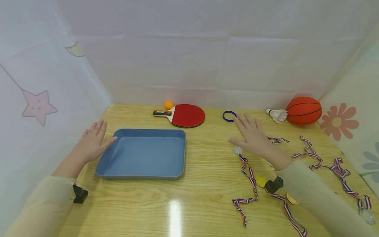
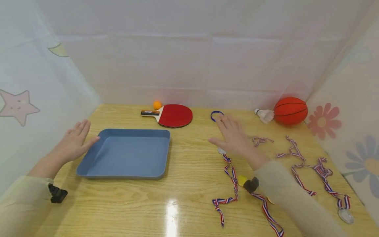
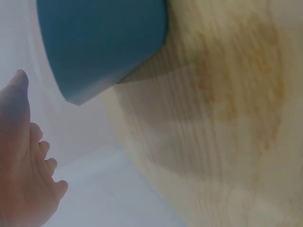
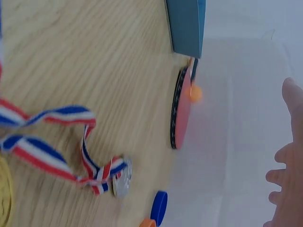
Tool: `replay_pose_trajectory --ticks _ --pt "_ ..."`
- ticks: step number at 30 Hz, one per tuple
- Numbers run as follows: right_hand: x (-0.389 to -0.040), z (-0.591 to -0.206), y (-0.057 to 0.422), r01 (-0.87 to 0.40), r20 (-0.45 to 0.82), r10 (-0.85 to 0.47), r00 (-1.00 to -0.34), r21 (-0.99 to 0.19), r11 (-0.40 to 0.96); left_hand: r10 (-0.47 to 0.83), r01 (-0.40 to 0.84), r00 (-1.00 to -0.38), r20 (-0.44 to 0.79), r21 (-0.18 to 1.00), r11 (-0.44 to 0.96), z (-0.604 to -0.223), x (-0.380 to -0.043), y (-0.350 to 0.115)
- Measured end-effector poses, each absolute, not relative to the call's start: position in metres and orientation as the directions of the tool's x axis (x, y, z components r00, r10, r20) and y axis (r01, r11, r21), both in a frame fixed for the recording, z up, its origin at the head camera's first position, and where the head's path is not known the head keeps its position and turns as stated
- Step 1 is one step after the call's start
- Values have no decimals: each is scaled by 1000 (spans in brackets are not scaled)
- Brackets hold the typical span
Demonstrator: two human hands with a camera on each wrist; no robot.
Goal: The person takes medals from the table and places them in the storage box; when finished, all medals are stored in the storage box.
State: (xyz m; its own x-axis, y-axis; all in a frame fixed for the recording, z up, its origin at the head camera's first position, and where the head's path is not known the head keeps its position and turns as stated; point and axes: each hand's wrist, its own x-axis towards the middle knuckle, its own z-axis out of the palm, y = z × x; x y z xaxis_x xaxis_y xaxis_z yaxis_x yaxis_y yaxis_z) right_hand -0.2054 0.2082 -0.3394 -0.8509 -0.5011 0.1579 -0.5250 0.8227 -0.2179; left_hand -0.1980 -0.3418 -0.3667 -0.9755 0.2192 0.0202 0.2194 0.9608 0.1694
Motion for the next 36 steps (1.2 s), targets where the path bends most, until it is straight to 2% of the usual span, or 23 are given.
replay_pose_trajectory --ticks 6,17,27,36 --pt "-207 -352 167 -613 144 -596 -790 -175 771 237 237 -971 18 157 959 -374 -196 -341" --pt "-200 -383 99 -709 16 -715 -699 -148 690 264 255 -963 -58 138 957 -383 -194 -341" --pt "-201 -392 77 -732 3 -743 -670 -169 660 277 257 -956 -101 174 951 -383 -188 -339" --pt "-200 -389 76 -739 -32 -754 -656 -176 650 276 253 -953 -125 174 952 -382 -189 -337"
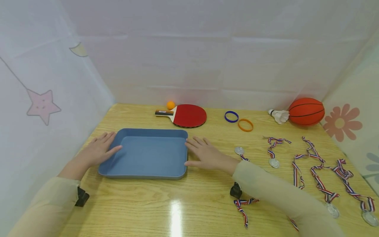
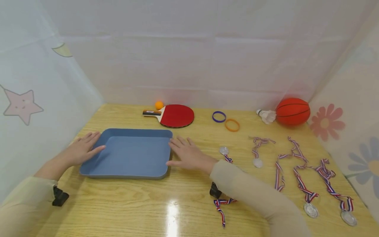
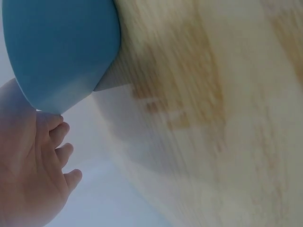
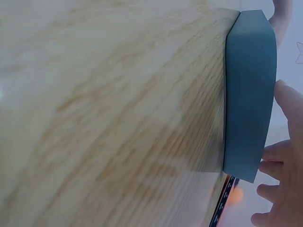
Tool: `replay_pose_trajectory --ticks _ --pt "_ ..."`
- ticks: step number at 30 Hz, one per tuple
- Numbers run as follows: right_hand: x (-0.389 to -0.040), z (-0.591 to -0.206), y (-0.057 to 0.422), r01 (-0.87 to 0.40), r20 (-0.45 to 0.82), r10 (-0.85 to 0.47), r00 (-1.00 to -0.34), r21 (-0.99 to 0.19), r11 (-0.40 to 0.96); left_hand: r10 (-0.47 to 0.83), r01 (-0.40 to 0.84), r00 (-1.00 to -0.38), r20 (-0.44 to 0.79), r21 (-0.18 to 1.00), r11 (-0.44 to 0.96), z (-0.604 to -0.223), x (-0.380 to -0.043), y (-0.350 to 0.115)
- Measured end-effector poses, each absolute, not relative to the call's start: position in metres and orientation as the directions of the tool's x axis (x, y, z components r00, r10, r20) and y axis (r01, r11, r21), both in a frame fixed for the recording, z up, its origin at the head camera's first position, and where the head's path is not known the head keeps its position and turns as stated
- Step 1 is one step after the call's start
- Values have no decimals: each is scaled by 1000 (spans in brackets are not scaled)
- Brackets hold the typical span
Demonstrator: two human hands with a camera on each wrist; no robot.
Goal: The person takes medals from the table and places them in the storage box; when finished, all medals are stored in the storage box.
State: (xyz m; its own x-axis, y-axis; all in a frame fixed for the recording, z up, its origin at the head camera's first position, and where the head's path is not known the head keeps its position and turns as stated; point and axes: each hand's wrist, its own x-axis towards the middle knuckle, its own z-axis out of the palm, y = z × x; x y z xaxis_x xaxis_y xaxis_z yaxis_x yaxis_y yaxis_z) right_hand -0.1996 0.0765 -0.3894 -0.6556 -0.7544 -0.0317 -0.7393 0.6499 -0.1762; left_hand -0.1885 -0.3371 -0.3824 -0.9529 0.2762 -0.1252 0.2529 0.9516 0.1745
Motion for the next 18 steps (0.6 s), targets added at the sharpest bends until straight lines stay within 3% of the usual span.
replay_pose_trajectory --ticks 18 --pt "-194 -388 133 -696 -44 -736 -676 -291 657 426 405 -897 -117 163 899 -382 -190 -294"
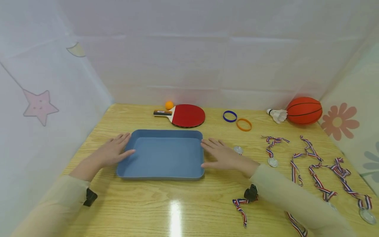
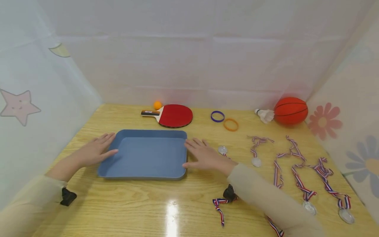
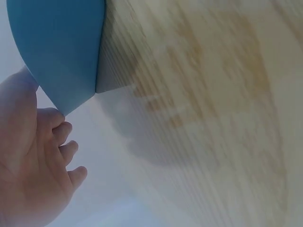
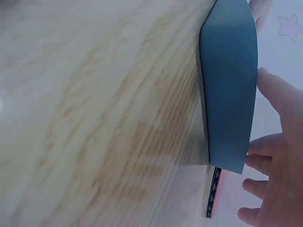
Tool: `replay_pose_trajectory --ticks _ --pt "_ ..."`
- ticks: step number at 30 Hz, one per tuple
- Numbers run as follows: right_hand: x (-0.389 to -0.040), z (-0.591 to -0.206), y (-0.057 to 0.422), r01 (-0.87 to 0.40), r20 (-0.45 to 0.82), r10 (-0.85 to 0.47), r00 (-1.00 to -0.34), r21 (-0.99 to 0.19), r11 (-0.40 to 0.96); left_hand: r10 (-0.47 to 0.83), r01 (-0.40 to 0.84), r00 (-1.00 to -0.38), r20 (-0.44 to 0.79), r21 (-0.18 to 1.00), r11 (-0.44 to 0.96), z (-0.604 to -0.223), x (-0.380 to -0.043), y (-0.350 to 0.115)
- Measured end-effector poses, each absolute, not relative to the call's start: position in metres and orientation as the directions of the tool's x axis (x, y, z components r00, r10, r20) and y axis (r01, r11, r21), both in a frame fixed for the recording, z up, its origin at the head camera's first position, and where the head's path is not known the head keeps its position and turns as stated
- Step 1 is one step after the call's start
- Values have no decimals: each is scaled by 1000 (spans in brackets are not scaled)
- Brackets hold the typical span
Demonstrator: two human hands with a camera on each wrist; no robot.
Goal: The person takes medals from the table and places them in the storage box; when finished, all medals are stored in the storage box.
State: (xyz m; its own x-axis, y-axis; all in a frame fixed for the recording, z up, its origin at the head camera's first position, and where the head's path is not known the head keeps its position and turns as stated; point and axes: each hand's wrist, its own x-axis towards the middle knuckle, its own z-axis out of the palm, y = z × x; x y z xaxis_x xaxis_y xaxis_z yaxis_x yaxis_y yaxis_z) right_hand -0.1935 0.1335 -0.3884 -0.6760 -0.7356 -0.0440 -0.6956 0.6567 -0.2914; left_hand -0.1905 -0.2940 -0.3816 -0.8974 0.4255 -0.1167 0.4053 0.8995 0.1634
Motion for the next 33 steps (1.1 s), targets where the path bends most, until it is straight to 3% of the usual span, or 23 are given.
replay_pose_trajectory --ticks 17,33 --pt "-179 -387 188 -657 -32 -717 -697 -372 656 530 500 -842 -99 225 836 -390 -189 -255" --pt "-172 -388 200 -658 5 -715 -699 -398 640 560 538 -827 -35 234 810 -394 -182 -241"
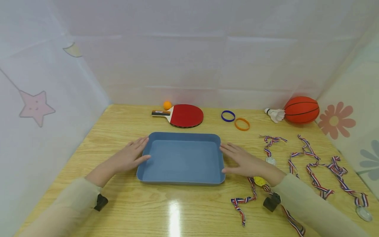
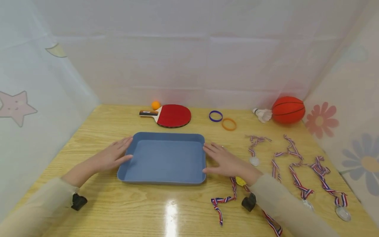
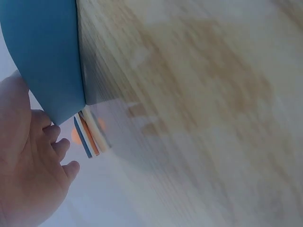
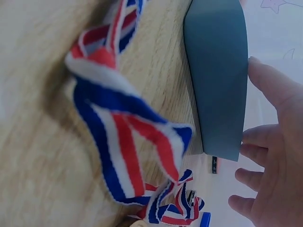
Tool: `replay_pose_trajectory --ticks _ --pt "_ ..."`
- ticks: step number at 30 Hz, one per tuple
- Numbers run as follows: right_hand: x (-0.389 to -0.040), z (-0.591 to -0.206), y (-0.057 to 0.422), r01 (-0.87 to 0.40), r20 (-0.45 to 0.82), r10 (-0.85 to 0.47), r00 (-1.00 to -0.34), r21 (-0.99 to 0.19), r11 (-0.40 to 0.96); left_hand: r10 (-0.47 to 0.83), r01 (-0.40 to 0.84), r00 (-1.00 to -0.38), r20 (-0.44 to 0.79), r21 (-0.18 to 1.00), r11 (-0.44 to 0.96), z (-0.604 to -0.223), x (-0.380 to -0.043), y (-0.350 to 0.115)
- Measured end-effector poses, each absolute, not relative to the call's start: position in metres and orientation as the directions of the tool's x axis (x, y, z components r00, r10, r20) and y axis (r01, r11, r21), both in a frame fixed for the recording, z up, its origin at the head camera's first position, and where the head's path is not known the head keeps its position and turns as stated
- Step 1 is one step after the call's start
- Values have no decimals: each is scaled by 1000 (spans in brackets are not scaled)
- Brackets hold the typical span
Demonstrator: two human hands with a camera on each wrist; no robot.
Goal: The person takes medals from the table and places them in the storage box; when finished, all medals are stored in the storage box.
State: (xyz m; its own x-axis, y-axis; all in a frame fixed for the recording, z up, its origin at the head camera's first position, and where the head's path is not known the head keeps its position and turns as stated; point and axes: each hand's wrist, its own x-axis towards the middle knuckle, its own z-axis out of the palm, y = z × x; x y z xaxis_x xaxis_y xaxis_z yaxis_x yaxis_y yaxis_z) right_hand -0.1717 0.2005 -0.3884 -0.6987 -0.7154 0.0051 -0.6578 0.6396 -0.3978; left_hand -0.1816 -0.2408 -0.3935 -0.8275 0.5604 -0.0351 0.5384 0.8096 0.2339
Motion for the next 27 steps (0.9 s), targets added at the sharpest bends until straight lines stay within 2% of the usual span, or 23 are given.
replay_pose_trajectory --ticks 6,12,18,27 --pt "-172 -386 201 -642 13 -708 -706 -434 632 562 537 -826 -40 244 807 -392 -179 -240" --pt "-176 -379 211 -544 7 -638 -770 -529 651 559 533 -829 -39 251 808 -395 -180 -241" --pt "-188 -383 223 -488 15 -562 -827 -516 704 557 532 -829 -40 249 809 -396 -181 -242" --pt "-197 -400 233 -346 -53 -417 -907 -471 812 559 534 -828 -40 248 808 -393 -180 -240"
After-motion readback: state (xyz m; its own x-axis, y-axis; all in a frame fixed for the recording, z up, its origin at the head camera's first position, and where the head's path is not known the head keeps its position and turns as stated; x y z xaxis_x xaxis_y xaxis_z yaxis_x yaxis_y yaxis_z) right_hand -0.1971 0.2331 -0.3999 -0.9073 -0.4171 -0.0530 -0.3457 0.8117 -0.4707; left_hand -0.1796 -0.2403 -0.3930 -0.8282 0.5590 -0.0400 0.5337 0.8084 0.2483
